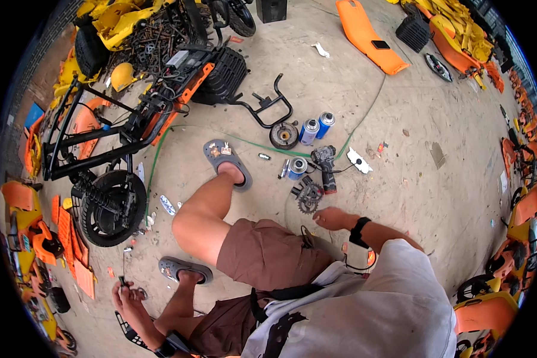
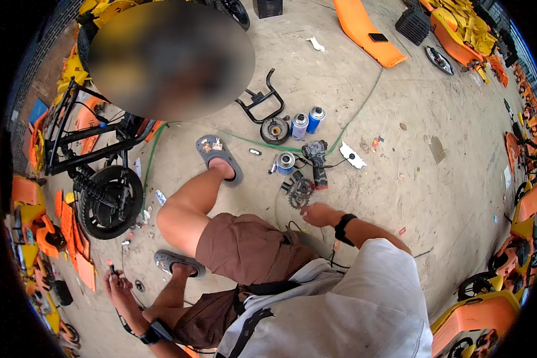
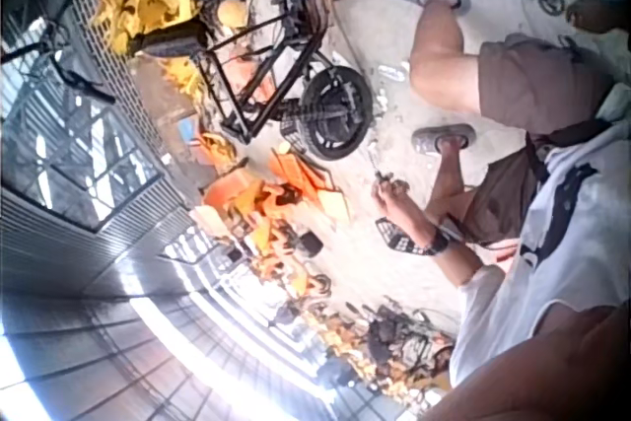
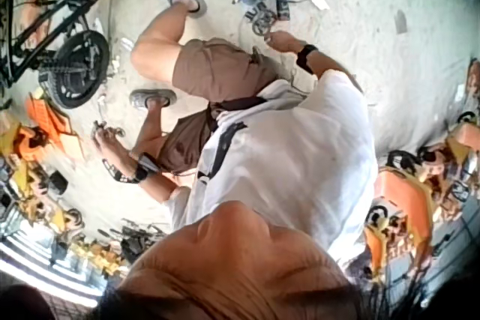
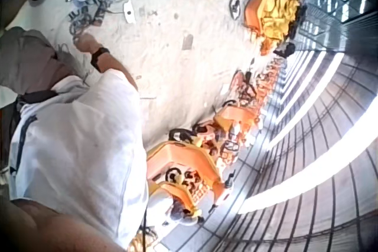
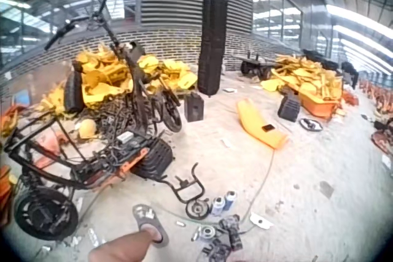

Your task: The person assembles a small electronic component for a scooter by connecting wires and snapping pieces together by hand while sitting on the floor.

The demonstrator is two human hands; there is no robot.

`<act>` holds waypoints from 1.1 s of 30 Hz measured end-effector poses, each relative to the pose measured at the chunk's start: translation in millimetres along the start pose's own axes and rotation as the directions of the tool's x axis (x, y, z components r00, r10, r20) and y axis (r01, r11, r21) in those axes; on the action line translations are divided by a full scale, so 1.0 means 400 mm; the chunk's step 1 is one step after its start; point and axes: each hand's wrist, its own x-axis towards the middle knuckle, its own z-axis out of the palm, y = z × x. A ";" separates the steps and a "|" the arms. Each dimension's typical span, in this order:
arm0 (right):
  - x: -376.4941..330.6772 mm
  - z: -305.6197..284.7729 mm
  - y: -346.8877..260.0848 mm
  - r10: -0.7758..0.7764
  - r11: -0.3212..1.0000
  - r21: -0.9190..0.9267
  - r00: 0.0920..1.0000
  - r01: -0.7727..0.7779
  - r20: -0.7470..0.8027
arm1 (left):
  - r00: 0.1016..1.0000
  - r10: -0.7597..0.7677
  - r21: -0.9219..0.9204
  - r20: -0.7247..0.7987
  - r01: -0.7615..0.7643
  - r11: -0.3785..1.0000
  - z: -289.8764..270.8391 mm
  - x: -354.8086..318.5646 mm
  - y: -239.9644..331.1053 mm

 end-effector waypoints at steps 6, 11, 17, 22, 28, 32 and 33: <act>0.010 0.153 0.192 0.178 0.964 -0.220 0.976 -0.148 0.126 | 0.958 0.005 0.060 -0.288 0.013 0.998 -0.154 -0.046 -0.034; 0.004 0.205 0.300 0.150 0.940 -0.320 0.986 -0.121 0.069 | 0.904 0.010 -0.013 -0.427 -0.018 1.000 -0.129 -0.102 -0.018; 0.027 0.017 0.048 0.185 0.877 0.458 0.982 -0.147 -0.038 | 0.932 -0.072 -0.123 -0.355 0.029 0.992 -0.075 -0.066 -0.008; 0.093 -0.185 -0.262 0.079 0.766 0.637 0.969 0.090 -0.232 | 0.979 -0.108 -0.217 -0.172 0.070 0.974 -0.040 -0.117 0.020; 0.094 -0.370 -0.634 -0.125 0.537 0.698 0.863 0.474 -0.490 | 0.999 0.030 -0.252 -0.016 -0.034 0.967 -0.041 -0.117 -0.033; -0.024 -0.325 -0.868 -0.286 0.370 0.913 0.956 0.172 -0.064 | 0.896 0.375 0.151 -0.237 -0.347 0.925 0.035 -0.043 -0.096; -0.025 -0.256 -0.924 -0.187 0.412 0.900 0.980 0.143 -0.070 | 0.903 0.319 0.224 -0.288 -0.261 0.939 0.041 -0.050 -0.087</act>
